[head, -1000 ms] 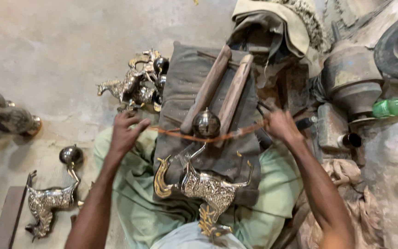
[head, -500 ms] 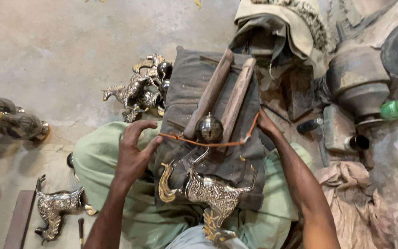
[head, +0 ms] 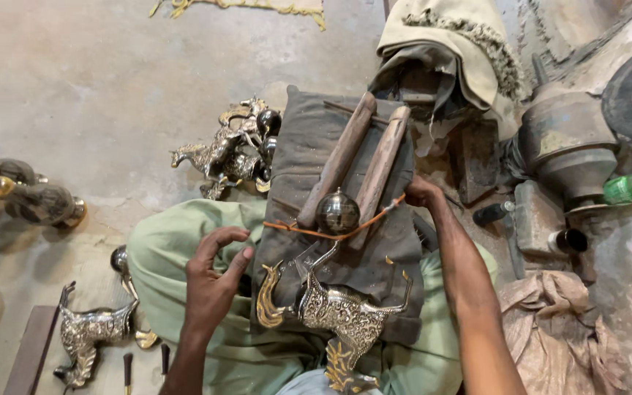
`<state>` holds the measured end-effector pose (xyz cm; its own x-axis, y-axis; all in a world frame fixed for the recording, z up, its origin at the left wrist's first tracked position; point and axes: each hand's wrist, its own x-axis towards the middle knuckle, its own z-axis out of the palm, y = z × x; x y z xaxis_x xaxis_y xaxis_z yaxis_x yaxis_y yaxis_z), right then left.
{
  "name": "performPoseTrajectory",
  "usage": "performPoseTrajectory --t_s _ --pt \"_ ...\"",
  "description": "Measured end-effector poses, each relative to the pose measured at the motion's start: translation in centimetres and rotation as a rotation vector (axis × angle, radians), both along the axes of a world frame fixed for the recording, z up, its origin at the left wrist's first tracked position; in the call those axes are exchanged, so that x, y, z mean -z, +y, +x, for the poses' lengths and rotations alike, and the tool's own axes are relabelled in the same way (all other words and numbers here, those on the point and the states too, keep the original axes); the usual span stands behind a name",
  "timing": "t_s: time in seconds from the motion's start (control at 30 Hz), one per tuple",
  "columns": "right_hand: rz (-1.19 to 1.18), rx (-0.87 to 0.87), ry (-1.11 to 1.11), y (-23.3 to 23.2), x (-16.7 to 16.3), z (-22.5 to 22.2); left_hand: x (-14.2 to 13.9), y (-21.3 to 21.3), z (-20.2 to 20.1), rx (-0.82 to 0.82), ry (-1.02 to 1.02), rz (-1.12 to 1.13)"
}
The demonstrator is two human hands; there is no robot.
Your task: The person sits on the floor and hammers a punch against an ornate metal horse figurine resting on a cushion, using a wooden mallet to strike the punch and shape the decoration. They reposition the figurine, tie an orange cord around it to hold it, and briefly handle a spherical metal bell and pliers.
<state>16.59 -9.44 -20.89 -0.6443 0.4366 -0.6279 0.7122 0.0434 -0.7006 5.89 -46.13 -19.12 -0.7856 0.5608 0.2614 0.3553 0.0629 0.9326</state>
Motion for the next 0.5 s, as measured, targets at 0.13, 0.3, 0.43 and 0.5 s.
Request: performPoseTrajectory --t_s 0.13,0.3,0.43,0.5 --pt "-0.138 0.305 0.186 -2.0 1.2 0.7 -0.2 -0.2 0.4 0.015 -0.012 0.022" --pt "0.266 0.122 0.396 -7.1 1.6 3.1 -0.4 -0.3 0.3 0.039 -0.015 0.030" --pt "-0.038 0.267 0.752 -8.3 0.9 5.9 -0.1 -2.5 -0.5 -0.015 0.035 -0.056" --pt "0.700 0.029 0.579 -8.5 1.0 9.3 0.3 -4.8 -1.3 -0.088 0.012 -0.088"
